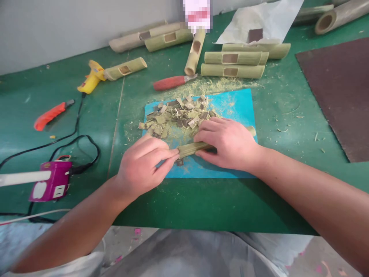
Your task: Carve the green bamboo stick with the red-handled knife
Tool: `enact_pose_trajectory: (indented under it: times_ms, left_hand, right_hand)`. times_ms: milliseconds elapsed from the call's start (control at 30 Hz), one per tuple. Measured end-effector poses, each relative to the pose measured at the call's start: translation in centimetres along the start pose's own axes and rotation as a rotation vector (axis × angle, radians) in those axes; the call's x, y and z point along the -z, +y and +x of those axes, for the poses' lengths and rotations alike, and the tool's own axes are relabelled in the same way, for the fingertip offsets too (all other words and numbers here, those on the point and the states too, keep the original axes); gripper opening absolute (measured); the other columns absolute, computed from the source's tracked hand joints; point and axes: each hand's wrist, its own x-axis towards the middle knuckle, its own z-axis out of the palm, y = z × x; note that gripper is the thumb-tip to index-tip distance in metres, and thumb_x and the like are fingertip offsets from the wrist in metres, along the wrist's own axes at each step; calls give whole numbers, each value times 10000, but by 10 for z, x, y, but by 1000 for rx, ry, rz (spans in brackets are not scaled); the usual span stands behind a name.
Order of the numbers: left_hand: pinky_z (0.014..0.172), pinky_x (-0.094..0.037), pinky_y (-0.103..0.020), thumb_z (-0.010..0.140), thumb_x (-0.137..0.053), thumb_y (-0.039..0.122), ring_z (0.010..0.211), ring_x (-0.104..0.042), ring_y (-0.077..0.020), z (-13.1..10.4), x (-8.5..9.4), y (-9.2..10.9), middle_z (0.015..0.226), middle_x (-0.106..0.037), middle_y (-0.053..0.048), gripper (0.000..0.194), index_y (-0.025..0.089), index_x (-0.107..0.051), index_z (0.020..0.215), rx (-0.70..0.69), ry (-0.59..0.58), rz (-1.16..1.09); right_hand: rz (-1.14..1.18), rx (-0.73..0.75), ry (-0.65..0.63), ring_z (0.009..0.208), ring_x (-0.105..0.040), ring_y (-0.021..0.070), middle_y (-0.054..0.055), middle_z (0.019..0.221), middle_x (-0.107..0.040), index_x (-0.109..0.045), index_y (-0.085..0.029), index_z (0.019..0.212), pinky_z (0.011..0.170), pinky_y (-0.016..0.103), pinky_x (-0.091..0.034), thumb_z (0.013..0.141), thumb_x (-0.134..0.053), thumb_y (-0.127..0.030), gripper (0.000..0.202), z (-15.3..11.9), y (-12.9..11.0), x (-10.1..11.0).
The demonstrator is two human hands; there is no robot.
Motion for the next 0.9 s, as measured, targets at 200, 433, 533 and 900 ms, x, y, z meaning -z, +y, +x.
enact_pose_trajectory:
  times_ms: [200, 433, 533, 900]
  left_hand:
    - [636, -427, -302, 975, -615, 141, 681, -503, -150, 10, -13, -4, 714, -613, -25, 208, 164, -641, 770, -27, 4, -49]
    - [603, -414, -301, 968, -593, 120, 661, -460, -155, 8, -7, -6, 700, -593, -18, 218, 177, -620, 760, -120, -44, 79]
    - [615, -427, -307, 964, -594, 119, 678, -466, -163, 8, -8, -6, 704, -597, -26, 248, 183, -600, 725, -151, -41, 97]
    - [586, -384, -318, 969, -578, 109, 657, -450, -147, 12, -11, -2, 682, -570, -16, 311, 184, -559, 668, -201, -49, 146]
  right_hand:
    - [35, -28, -29, 883, -649, 223, 92, 1006, -744, -728, -186, 968, 698, 328, -429, 936, -643, -369, 204, 0, 0, 0]
    - [57, -34, -36, 906, -659, 234, 94, 1012, -741, -729, -187, 967, 708, 334, -445, 932, -650, -350, 184, -1, 0, 1]
    - [57, -41, -31, 902, -660, 236, 94, 1002, -739, -729, -184, 967, 708, 334, -447, 933, -648, -351, 190, -1, 0, 1]
    - [63, -56, -57, 898, -656, 237, 87, 987, -733, -732, -187, 969, 716, 339, -458, 947, -618, -361, 209, 1, 1, 3]
